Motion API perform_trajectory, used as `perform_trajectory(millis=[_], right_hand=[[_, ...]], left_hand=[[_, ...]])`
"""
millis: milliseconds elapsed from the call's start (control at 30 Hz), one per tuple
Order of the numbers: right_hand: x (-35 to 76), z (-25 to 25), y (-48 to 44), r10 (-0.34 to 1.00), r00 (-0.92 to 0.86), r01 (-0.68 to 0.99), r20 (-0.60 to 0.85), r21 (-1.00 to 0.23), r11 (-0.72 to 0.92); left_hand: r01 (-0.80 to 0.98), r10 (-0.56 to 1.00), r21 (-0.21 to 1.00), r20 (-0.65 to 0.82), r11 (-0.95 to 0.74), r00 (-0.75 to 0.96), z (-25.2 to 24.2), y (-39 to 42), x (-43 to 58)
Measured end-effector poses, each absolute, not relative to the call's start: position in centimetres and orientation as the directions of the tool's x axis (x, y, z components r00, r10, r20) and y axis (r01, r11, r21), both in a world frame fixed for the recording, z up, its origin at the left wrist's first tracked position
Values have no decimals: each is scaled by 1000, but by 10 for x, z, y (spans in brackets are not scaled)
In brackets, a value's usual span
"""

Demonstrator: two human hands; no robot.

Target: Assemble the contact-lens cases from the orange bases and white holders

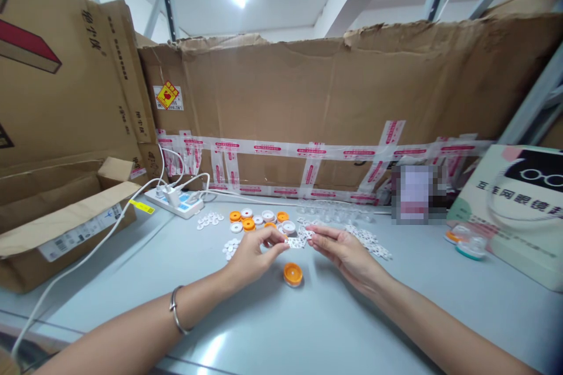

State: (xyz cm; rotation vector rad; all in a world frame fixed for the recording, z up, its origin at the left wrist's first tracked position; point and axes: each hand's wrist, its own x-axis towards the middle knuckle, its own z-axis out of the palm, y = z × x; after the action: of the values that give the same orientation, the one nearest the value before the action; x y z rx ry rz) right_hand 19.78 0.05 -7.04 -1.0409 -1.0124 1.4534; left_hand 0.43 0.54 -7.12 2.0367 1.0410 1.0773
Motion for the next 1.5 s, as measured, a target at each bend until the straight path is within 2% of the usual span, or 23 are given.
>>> perform_trajectory(millis=[133,300,400,767,1267,1400,1500], right_hand=[[192,-71,-3,997,-72,-244,-33,-969,-50],[185,-76,-7,985,0,-19,170,-985,170],[182,-78,-8,970,-34,31,240,-970,241],[178,-79,-12,983,-110,-114,148,-984,135],[178,-75,-14,986,-160,-189,53,-982,23],[179,-78,-13,983,-177,-173,45,-985,14],[181,-79,-10,982,-184,-97,53,-995,35]], left_hand=[[360,830,760,412,-541,376,-73,5,5],[355,815,747,428,-563,391,-74,3,7],[351,807,738,449,-577,385,-73,1,8],[339,790,721,484,-604,378,-70,-2,8],[334,765,697,510,-635,393,-75,1,9],[355,763,683,501,-638,408,-78,3,9],[382,766,674,470,-632,439,-79,4,8]])
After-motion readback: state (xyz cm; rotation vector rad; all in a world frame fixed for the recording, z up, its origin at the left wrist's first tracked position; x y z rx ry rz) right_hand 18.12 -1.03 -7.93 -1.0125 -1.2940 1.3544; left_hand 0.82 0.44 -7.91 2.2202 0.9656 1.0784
